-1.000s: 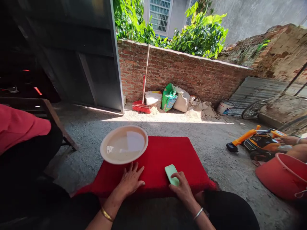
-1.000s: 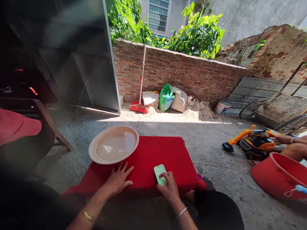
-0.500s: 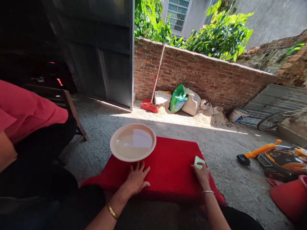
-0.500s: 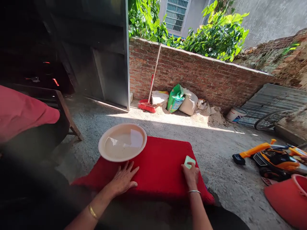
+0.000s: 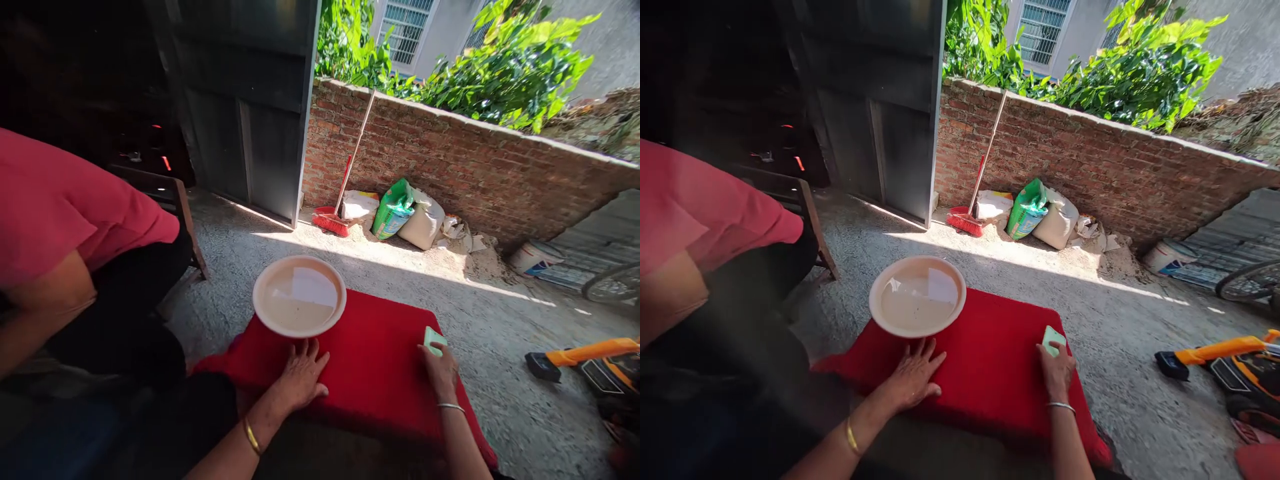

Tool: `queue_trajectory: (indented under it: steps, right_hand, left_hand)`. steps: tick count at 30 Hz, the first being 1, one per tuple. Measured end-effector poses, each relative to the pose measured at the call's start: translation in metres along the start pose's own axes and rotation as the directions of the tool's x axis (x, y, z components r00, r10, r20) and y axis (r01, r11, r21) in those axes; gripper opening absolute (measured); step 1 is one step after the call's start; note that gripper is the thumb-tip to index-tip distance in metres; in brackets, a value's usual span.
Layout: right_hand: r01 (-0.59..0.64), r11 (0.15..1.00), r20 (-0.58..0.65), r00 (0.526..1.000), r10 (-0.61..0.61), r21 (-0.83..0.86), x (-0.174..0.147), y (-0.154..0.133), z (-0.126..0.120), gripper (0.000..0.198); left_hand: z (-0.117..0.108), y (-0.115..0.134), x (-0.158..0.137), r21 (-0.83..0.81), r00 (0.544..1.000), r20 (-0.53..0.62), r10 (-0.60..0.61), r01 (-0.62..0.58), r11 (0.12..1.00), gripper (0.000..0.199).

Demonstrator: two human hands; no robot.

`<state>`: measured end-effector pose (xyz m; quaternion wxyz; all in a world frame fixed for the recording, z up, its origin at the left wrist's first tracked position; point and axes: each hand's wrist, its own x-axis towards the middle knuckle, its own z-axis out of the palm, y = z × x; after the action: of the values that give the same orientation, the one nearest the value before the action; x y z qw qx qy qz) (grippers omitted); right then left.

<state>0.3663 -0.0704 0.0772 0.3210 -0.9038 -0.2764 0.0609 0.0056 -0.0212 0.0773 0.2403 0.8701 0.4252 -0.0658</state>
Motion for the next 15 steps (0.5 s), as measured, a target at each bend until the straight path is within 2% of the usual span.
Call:
queue_trajectory:
  steps: [3, 5, 8, 9, 11, 13, 14, 15]
  right_hand:
    - [-0.132, 0.988, -0.007, 0.991, 0.132, -0.08, 0.006, -0.003, 0.001, 0.05]
    - [-0.091, 0.992, 0.06, 0.994, 0.096, -0.082, -0.013, -0.018, 0.021, 0.05]
    - [0.098, 0.995, 0.223, 0.97, -0.096, 0.001, -0.057, -0.05, 0.063, 0.042]
    - [0.165, 0.985, 0.279, 0.945, -0.171, 0.044, -0.072, -0.059, 0.075, 0.039]
    - [0.296, 0.942, 0.379, 0.863, -0.335, 0.158, -0.09, -0.07, 0.091, 0.035]
    - [0.366, 0.888, 0.41, 0.791, -0.454, 0.278, -0.09, -0.064, 0.092, 0.031]
    - [0.363, 0.877, 0.394, 0.79, -0.469, 0.316, -0.081, -0.055, 0.088, 0.032]
    - [0.335, 0.883, 0.36, 0.82, -0.445, 0.329, -0.069, -0.043, 0.08, 0.034]
  left_hand:
    - [-0.001, 0.001, -0.001, -0.008, 1.0, -0.002, -0.002, 0.002, 1.0, 0.078]
    - [-0.002, 0.001, -0.002, -0.009, 1.0, 0.002, -0.005, 0.005, 1.0, 0.078]
    - [-0.003, 0.001, -0.002, 0.007, 1.0, 0.009, -0.005, 0.005, 1.0, 0.077]
    - [-0.003, 0.001, -0.002, 0.015, 1.0, 0.008, -0.006, 0.006, 1.0, 0.077]
    - [-0.001, 0.001, -0.001, 0.024, 1.0, 0.001, -0.006, 0.006, 1.0, 0.077]
    - [0.001, 0.0, 0.0, 0.02, 1.0, -0.009, -0.007, 0.007, 1.0, 0.077]
    - [0.002, 0.0, 0.0, 0.012, 1.0, -0.012, -0.007, 0.007, 1.0, 0.077]
    - [0.003, 0.0, 0.0, 0.003, 1.0, -0.014, -0.006, 0.006, 1.0, 0.077]
